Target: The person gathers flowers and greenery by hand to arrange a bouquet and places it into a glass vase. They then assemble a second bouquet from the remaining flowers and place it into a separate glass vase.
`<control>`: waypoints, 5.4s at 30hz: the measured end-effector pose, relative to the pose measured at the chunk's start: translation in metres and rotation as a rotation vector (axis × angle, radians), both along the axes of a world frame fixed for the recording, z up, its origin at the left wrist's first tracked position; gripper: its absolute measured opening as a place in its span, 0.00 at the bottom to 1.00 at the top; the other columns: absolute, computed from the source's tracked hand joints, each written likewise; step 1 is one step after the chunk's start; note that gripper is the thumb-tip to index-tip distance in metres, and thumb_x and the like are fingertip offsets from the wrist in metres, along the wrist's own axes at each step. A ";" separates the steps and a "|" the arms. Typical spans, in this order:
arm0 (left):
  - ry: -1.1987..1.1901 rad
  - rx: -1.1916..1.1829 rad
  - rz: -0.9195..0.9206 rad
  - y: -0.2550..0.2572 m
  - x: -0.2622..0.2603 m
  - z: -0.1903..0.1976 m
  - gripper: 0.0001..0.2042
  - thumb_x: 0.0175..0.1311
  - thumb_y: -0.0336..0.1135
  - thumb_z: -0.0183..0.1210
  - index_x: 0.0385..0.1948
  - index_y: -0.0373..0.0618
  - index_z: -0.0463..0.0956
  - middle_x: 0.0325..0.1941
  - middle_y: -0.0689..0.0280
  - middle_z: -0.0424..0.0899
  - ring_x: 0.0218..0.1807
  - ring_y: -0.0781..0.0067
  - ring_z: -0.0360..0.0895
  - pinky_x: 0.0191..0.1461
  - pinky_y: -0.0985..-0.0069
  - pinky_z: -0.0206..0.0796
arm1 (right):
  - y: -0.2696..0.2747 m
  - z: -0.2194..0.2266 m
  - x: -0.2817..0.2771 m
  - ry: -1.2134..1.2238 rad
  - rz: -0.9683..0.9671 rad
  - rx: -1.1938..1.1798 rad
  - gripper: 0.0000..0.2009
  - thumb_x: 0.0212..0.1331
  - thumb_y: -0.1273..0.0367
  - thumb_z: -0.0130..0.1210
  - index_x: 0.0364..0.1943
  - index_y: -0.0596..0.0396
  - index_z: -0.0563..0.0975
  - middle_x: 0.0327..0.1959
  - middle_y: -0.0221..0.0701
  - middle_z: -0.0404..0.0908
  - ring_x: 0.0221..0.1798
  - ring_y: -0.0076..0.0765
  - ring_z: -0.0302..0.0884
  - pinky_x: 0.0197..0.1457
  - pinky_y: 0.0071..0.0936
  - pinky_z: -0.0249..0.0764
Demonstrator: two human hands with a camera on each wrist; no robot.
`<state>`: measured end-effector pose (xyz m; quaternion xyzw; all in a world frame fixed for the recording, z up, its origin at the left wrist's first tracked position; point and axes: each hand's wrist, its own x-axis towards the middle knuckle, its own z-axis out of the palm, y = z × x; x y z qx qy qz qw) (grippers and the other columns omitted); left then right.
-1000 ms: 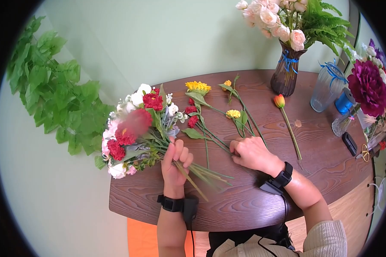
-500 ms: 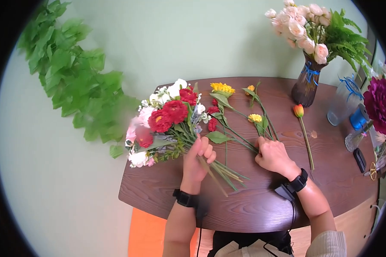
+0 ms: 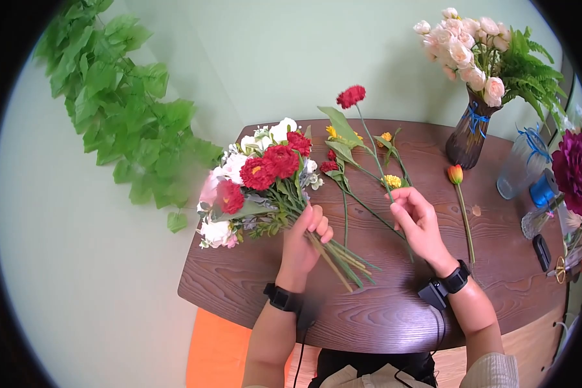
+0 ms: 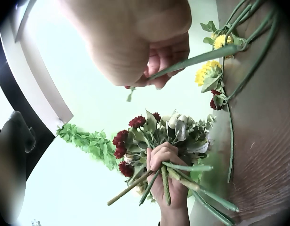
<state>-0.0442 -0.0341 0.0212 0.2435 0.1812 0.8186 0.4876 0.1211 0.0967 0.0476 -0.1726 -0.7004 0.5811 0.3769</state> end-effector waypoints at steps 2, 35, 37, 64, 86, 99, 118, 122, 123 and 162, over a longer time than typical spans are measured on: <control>0.002 -0.022 0.015 0.000 0.001 0.001 0.03 0.66 0.34 0.41 0.34 0.49 0.63 0.19 0.76 0.53 0.20 0.85 0.50 0.25 0.84 0.50 | -0.008 -0.003 0.000 0.024 0.035 0.025 0.07 0.55 0.75 0.50 0.38 0.58 0.73 0.25 0.22 0.70 0.24 0.12 0.66 0.25 0.13 0.65; 0.345 -0.097 0.057 0.004 0.020 -0.001 0.14 0.54 0.39 0.58 0.31 0.48 0.60 0.24 0.73 0.60 0.27 0.80 0.61 0.34 0.77 0.58 | -0.041 -0.013 -0.006 -0.107 0.026 0.415 0.05 0.47 0.75 0.57 0.30 0.53 0.78 0.22 0.31 0.74 0.20 0.29 0.72 0.22 0.23 0.66; 0.340 -0.150 0.089 0.004 0.020 -0.001 0.13 0.55 0.37 0.58 0.30 0.48 0.60 0.23 0.73 0.61 0.26 0.80 0.61 0.35 0.76 0.58 | -0.042 -0.013 -0.005 -0.120 0.001 0.555 0.04 0.47 0.73 0.57 0.29 0.52 0.78 0.21 0.29 0.73 0.20 0.31 0.72 0.22 0.25 0.67; 0.198 -0.103 0.142 -0.002 0.012 0.009 0.02 0.60 0.30 0.45 0.33 0.47 0.62 0.20 0.72 0.59 0.26 0.77 0.65 0.36 0.71 0.64 | 0.010 -0.035 0.002 -0.495 -0.226 0.774 0.11 0.46 0.67 0.56 0.33 0.56 0.72 0.28 0.35 0.73 0.36 0.42 0.71 0.37 0.36 0.68; 0.116 -0.002 0.045 -0.003 0.006 0.006 0.02 0.65 0.31 0.41 0.34 0.50 0.63 0.18 0.74 0.53 0.21 0.81 0.51 0.26 0.80 0.50 | 0.007 -0.029 -0.001 -0.365 -0.146 0.448 0.14 0.49 0.76 0.48 0.43 0.61 0.67 0.29 0.37 0.72 0.31 0.40 0.73 0.35 0.34 0.69; 0.148 0.036 0.074 -0.002 0.006 0.005 0.06 0.66 0.32 0.39 0.40 0.49 0.63 0.18 0.75 0.54 0.20 0.84 0.50 0.26 0.83 0.50 | -0.023 -0.016 -0.001 0.160 -0.174 0.290 0.09 0.51 0.80 0.51 0.37 0.58 0.75 0.31 0.31 0.71 0.30 0.23 0.69 0.33 0.16 0.68; 0.020 -0.020 0.110 0.000 0.009 0.004 0.04 0.59 0.25 0.46 0.32 0.47 0.61 0.21 0.72 0.56 0.22 0.79 0.56 0.26 0.78 0.54 | -0.035 -0.025 -0.006 -0.077 0.059 0.272 0.06 0.49 0.77 0.55 0.32 0.56 0.76 0.28 0.28 0.73 0.29 0.22 0.73 0.29 0.16 0.68; 0.170 0.009 0.127 0.002 0.006 -0.001 0.07 0.58 0.32 0.52 0.31 0.44 0.62 0.22 0.70 0.60 0.24 0.77 0.60 0.29 0.76 0.59 | -0.038 -0.023 -0.007 -0.095 0.083 0.251 0.05 0.49 0.76 0.55 0.31 0.57 0.76 0.26 0.28 0.72 0.29 0.22 0.74 0.28 0.17 0.68; 0.213 0.012 0.128 0.002 0.006 -0.001 0.09 0.57 0.34 0.54 0.31 0.43 0.62 0.23 0.70 0.61 0.25 0.76 0.62 0.31 0.75 0.60 | -0.039 -0.023 -0.007 -0.096 0.082 0.251 0.05 0.49 0.76 0.55 0.31 0.57 0.76 0.26 0.28 0.72 0.29 0.22 0.74 0.28 0.17 0.68; 0.163 -0.079 0.129 -0.003 0.000 0.001 0.08 0.67 0.36 0.40 0.40 0.45 0.62 0.22 0.73 0.57 0.27 0.82 0.60 0.32 0.81 0.59 | -0.006 -0.039 -0.006 -0.487 -0.008 0.800 0.08 0.45 0.69 0.55 0.30 0.54 0.71 0.30 0.34 0.72 0.39 0.41 0.70 0.40 0.36 0.68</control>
